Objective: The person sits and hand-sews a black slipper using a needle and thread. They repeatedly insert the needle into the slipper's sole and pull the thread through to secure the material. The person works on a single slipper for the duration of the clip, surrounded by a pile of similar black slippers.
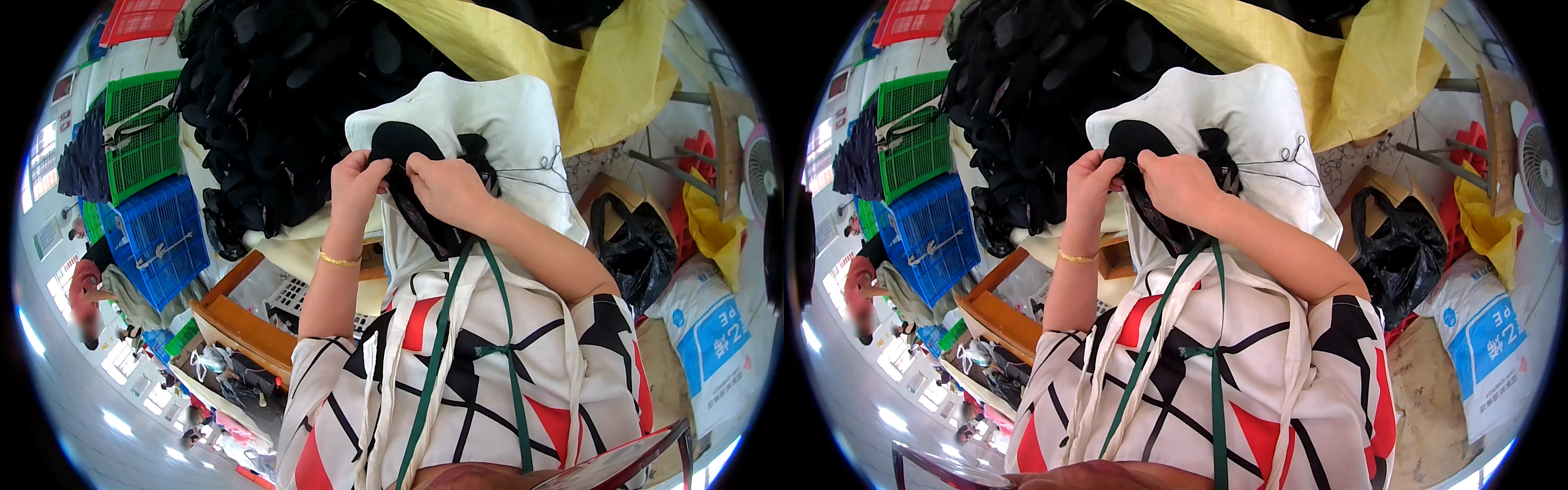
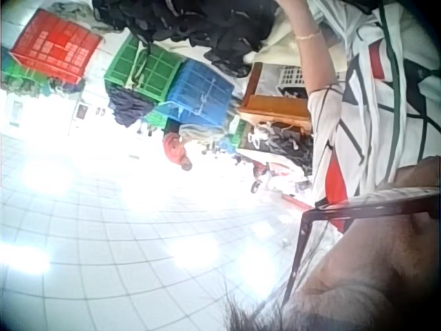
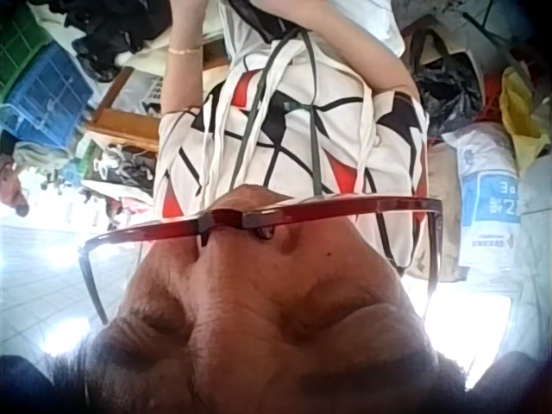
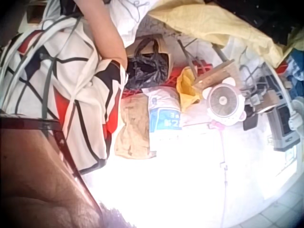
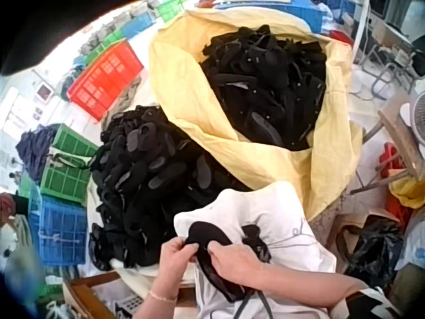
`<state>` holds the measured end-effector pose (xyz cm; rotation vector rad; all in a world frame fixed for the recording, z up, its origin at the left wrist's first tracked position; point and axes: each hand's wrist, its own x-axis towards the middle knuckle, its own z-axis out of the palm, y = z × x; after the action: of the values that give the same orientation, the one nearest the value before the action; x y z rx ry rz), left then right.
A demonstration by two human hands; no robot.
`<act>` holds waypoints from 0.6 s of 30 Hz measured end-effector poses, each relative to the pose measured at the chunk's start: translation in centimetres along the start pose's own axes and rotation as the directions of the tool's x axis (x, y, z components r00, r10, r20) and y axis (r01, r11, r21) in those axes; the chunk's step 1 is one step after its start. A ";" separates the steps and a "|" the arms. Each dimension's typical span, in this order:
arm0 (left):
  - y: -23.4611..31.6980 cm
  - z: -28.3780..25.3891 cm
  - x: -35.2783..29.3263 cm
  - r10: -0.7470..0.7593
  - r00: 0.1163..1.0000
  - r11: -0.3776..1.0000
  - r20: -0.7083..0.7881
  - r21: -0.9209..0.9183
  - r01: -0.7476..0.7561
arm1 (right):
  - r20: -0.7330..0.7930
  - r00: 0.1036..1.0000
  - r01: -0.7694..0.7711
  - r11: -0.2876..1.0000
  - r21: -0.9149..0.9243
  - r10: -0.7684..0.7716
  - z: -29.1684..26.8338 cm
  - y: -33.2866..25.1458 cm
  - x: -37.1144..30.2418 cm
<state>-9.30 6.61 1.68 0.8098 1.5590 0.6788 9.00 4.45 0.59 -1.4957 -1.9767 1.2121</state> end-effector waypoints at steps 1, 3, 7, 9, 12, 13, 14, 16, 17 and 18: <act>0.3 0.0 0.0 -0.027 1.000 1.000 0.003 -0.001 0.027 | 0.002 1.000 0.008 0.999 -0.036 -0.008 0.1 -0.1 -0.1; 0.8 0.0 0.2 -0.081 0.997 0.997 0.009 -0.005 0.081 | -0.023 0.999 0.037 0.996 -0.077 -0.039 0.8 0.0 -0.4; 1.0 -0.1 0.6 -0.129 0.991 0.992 0.046 -0.007 0.129 | -0.034 0.997 0.061 0.990 -0.123 -0.066 1.0 0.1 -0.5; 1.1 -0.1 0.7 -0.147 0.987 0.989 0.059 0.003 0.147 | -0.028 0.997 0.063 0.989 -0.136 -0.068 1.1 0.0 -0.4; 1.2 -0.2 0.9 -0.156 0.983 0.988 0.100 -0.003 0.157 | -0.032 0.998 0.057 0.988 -0.147 -0.062 1.1 -0.1 -0.2; 1.2 -0.3 1.0 -0.163 0.980 0.987 0.112 -0.001 0.164 | -0.035 0.998 0.055 0.987 -0.148 -0.061 1.1 -0.2 -0.2; 1.1 -0.4 1.1 -0.169 0.978 0.985 0.123 0.001 0.170 | -0.051 0.996 0.065 0.986 -0.150 -0.073 1.2 -0.2 -0.3; 1.1 -0.5 1.1 -0.172 0.975 0.985 0.141 -0.009 0.175 | -0.087 0.991 0.085 0.984 -0.155 -0.099 1.5 0.0 -0.5; 1.1 -0.4 1.0 -0.169 0.975 0.984 0.146 -0.023 0.174 | -0.093 0.992 0.068 0.988 -0.142 -0.081 1.6 -0.1 -0.4; 1.1 -0.4 1.0 -0.167 0.974 0.984 0.153 -0.036 0.174 | -0.100 0.993 0.048 0.990 -0.129 -0.062 1.6 -0.2 -0.3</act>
<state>-9.59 8.04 2.04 0.6655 1.4506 0.5174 7.81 3.55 -0.12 -1.5210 -2.0442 0.9821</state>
